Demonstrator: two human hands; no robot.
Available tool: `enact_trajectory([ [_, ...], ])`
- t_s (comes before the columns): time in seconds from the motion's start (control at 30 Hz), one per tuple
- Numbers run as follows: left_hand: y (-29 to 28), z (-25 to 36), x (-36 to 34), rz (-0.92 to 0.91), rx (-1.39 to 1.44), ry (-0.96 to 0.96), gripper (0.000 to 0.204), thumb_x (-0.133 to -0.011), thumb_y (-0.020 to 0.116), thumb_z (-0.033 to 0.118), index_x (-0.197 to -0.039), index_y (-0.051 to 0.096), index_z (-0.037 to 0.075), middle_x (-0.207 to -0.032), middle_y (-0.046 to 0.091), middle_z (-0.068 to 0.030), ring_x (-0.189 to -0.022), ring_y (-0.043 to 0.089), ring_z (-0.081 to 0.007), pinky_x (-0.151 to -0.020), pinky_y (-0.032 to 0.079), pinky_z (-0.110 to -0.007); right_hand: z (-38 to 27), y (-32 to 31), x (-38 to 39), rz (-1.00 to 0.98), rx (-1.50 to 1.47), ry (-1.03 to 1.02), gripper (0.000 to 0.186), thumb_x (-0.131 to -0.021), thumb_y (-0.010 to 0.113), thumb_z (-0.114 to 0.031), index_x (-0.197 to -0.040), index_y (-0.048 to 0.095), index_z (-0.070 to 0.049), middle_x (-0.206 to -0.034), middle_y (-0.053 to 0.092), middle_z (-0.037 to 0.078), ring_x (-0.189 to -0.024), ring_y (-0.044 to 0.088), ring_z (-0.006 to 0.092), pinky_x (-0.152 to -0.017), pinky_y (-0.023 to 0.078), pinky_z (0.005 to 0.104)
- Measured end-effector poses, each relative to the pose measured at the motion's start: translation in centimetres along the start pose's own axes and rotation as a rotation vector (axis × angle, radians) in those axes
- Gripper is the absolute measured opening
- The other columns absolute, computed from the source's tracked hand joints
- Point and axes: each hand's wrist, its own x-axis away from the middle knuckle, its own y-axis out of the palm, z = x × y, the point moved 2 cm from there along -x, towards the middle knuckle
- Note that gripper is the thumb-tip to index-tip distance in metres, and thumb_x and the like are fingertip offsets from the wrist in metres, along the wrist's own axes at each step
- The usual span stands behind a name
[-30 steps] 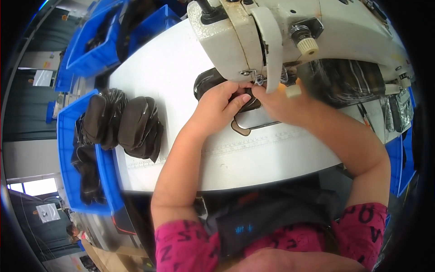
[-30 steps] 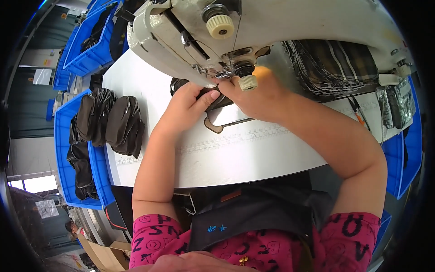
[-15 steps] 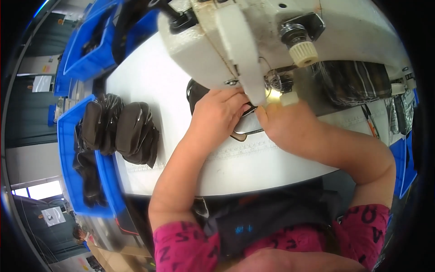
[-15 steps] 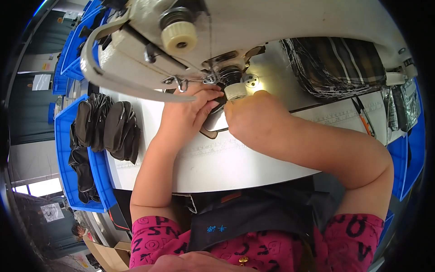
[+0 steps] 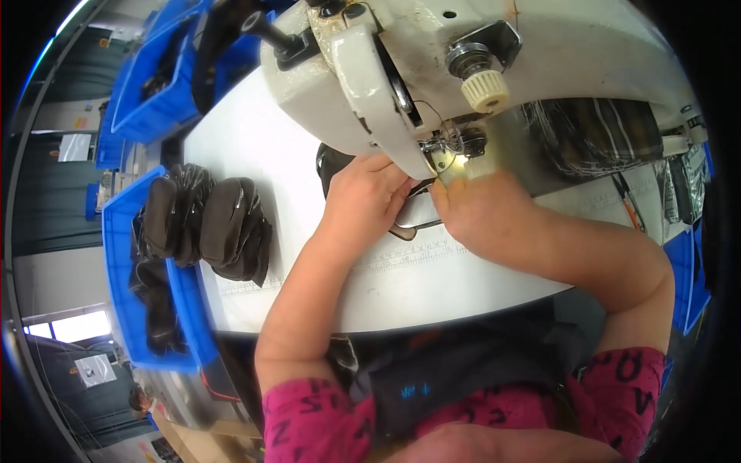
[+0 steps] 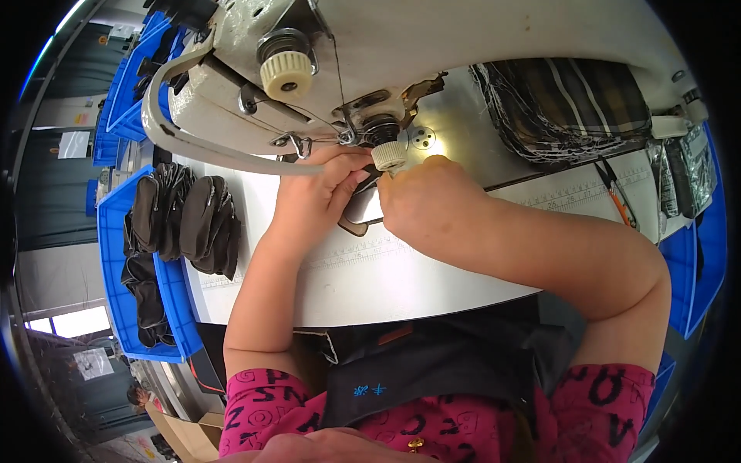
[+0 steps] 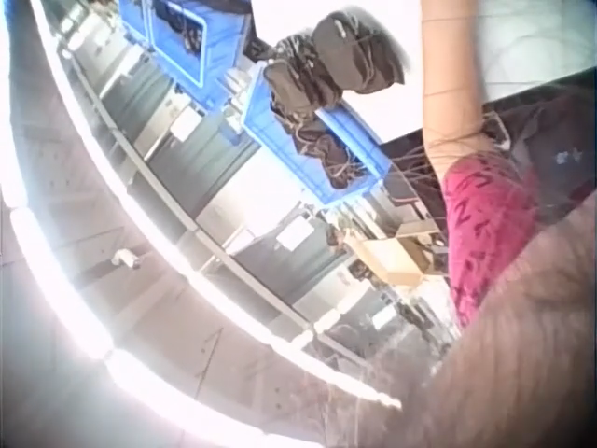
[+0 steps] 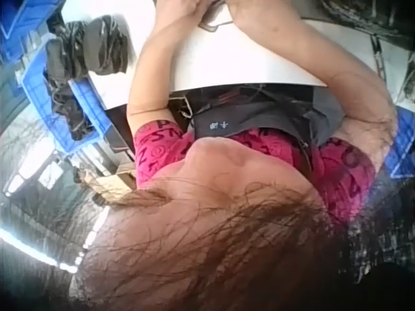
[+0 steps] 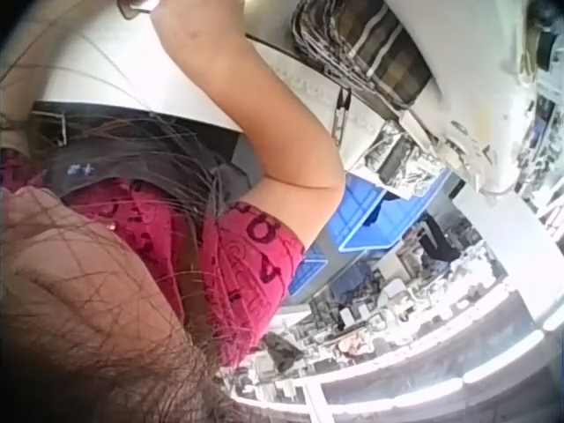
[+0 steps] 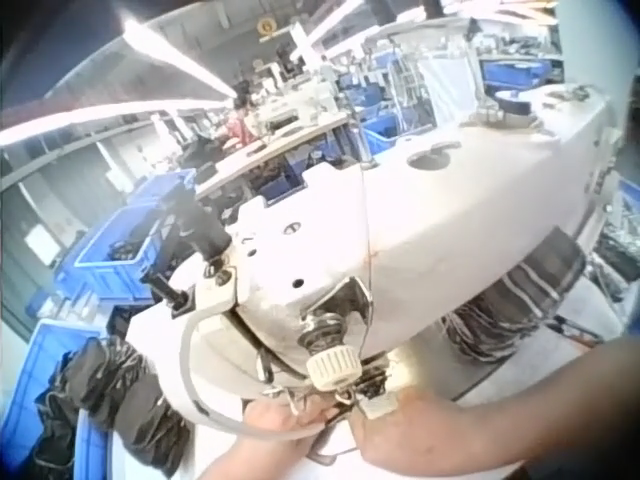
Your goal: Sewing components of small leather bags or pouches using an industrial sewing machine.
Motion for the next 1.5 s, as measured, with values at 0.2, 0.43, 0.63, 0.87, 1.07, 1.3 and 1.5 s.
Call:
enact_trajectory([
  [0.2,0.0,0.1,0.0,0.008,-0.012,-0.01,0.017,-0.087,0.073,0.0,-0.104,0.075,0.002,-0.104,0.075,-0.0093,-0.089,0.071,-0.0311,-0.078,0.056,-0.039,0.2,0.0,-0.1,0.021,-0.011,0.001,0.015,-0.071,0.073,-0.013,-0.08,0.068,-0.003,-0.069,0.063,0.005,-0.061,0.065,0.0179,-0.051,0.048,0.0352],
  [0.43,0.1,0.1,-0.1,0.009,-0.05,-0.055,0.017,-0.088,0.074,0.003,-0.105,0.075,0.003,-0.099,0.074,-0.0105,-0.086,0.07,-0.0321,-0.074,0.055,-0.04,0.3,-0.2,-0.2,0.056,0.001,0.029,0.015,-0.075,0.071,-0.013,-0.084,0.064,-0.004,-0.066,0.063,0.004,-0.059,0.066,0.0194,-0.051,0.048,0.0357],
  [0.63,0.3,0.2,0.1,0.041,-0.079,-0.085,0.018,-0.091,0.073,0.006,-0.108,0.075,0.006,-0.092,0.072,-0.0127,-0.08,0.069,-0.0333,-0.071,0.055,-0.04,0.8,0.1,-0.4,0.139,-0.084,0.031,0.016,-0.078,0.069,-0.01,-0.091,0.065,-0.003,-0.065,0.063,0.005,-0.057,0.066,0.0216,-0.051,0.049,0.0365],
  [0.87,0.1,-0.3,-0.1,0.036,-0.027,-0.074,0.019,-0.09,0.074,0.006,-0.109,0.075,0.007,-0.091,0.071,-0.0148,-0.079,0.069,-0.0341,-0.07,0.054,-0.041,0.7,-0.3,-0.4,0.035,-0.114,0.034,0.033,-0.082,0.068,-0.011,-0.112,0.067,0.002,-0.065,0.066,0.005,-0.058,0.069,0.0222,-0.048,0.05,0.0369],
  [1.07,0.3,-1.0,0.1,0.049,-0.074,-0.04,0.019,-0.089,0.075,0.004,-0.107,0.076,0.009,-0.089,0.072,-0.0125,-0.077,0.07,-0.0329,-0.068,0.055,-0.04,0.8,-0.3,-0.5,0.071,-0.119,0.017,0.042,-0.083,0.066,-0.011,-0.121,0.065,0.004,-0.064,0.065,0.004,-0.057,0.068,0.0228,-0.048,0.049,0.037],
  [1.3,0.2,-0.7,-0.3,0.041,-0.112,-0.019,0.018,-0.087,0.076,0.004,-0.103,0.077,0.01,-0.085,0.073,-0.0101,-0.074,0.071,-0.0291,-0.065,0.054,-0.037,0.8,0.3,-0.5,0.08,-0.15,0.008,0.047,-0.083,0.066,-0.01,-0.127,0.064,0.005,-0.066,0.066,0.005,-0.057,0.068,0.023,-0.048,0.049,0.037],
  [1.5,0.3,-0.5,-0.3,0.062,-0.126,-0.072,0.015,-0.088,0.076,0.007,-0.102,0.079,0.011,-0.082,0.073,-0.0101,-0.07,0.07,-0.0281,-0.063,0.054,-0.037,0.8,0.4,-0.5,0.055,-0.138,0.017,0.047,-0.082,0.065,-0.01,-0.126,0.065,0.006,-0.066,0.066,0.005,-0.057,0.068,0.0231,-0.048,0.049,0.0374],
])
